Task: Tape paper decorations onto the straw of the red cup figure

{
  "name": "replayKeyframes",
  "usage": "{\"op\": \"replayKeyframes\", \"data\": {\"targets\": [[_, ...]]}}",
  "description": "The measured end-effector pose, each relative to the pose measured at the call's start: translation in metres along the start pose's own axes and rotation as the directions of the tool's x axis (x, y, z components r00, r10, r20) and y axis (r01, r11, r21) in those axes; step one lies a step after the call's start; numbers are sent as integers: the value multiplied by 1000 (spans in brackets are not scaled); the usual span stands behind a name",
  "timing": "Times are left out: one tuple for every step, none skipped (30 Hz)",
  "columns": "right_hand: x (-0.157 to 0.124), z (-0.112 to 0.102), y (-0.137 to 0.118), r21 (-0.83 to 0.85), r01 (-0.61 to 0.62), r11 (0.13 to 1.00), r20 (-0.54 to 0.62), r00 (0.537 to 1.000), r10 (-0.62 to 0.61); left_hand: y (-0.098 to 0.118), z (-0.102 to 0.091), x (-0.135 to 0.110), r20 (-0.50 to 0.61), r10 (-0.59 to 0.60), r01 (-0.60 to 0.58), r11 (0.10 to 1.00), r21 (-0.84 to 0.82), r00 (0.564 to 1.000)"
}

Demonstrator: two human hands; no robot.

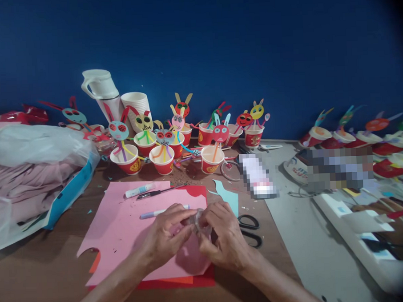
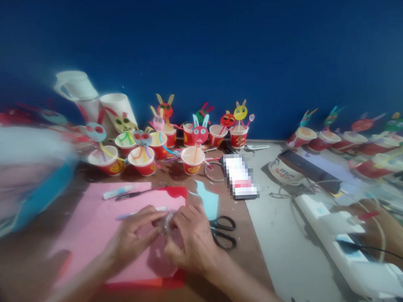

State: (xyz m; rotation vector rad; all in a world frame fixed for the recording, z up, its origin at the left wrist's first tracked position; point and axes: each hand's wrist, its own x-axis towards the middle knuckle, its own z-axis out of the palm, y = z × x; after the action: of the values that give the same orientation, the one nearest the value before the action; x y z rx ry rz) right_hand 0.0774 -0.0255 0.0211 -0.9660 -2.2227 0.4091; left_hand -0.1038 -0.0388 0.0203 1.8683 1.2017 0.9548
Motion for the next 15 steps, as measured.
{"op": "replayKeyframes", "data": {"targets": [[0, 0, 0, 16, 2, 1000, 6, 1000, -2, -1, -1, 0, 3, -2, 2, 1000, -16, 1000], [0, -1, 0, 32, 6, 999, 10, 1000, -6, -1, -1, 0, 8, -1, 1, 1000, -27, 1000], [0, -1, 1, 46, 8, 999, 13, 1000, -8, -2, -1, 0, 14, 3, -2, 999, -33, 1000], [0, 0, 1, 59, 9, 998, 17, 1000, -10, -2, -2, 0, 25, 4, -3, 999, -36, 1000], [0, 0, 1, 71, 8, 997, 22, 1000, -9, -3, -2, -1, 35, 0, 1, 999, -37, 999], [-1, 0, 2, 79, 5, 997, 24, 1000, -6, -3, -1, -1, 41, -8, 10, 999, -35, 999], [-1, 1, 2, 87, 1, 996, 24, 1000, -3, -4, -1, -2, 43, -17, 19, 999, -31, 999], [-1, 2, 2, 94, -2, 996, 28, 1000, -1, -4, 0, -2, 39, -26, 27, 999, -26, 999], [-1, 2, 3, 102, -3, 995, 31, 1000, 0, -5, 0, -2, 35, -34, 34, 999, -22, 999], [-2, 3, 3, 108, -4, 994, 34, 999, 0, -5, 1, -2, 30, -39, 40, 999, -18, 999], [-2, 4, 3, 113, -6, 994, 36, 999, 2, -5, 1, -2, 25, -41, 41, 999, -14, 999], [-2, 5, 4, 117, -8, 993, 40, 999, 4, -5, 2, -1, 24, -42, 42, 999, -10, 999], [-3, 6, 4, 120, -14, 993, 44, 999, 9, -4, 3, -1, 20, -42, 42, 999, -7, 999], [-3, 7, 4, 123, -22, 992, 47, 999, 16, -4, 4, -1, 17, -43, 43, 999, -4, 999], [-4, 8, 4, 128, -30, 991, 53, 998, 24, -3, 4, -1, 10, -43, 43, 999, 0, 999]]}}
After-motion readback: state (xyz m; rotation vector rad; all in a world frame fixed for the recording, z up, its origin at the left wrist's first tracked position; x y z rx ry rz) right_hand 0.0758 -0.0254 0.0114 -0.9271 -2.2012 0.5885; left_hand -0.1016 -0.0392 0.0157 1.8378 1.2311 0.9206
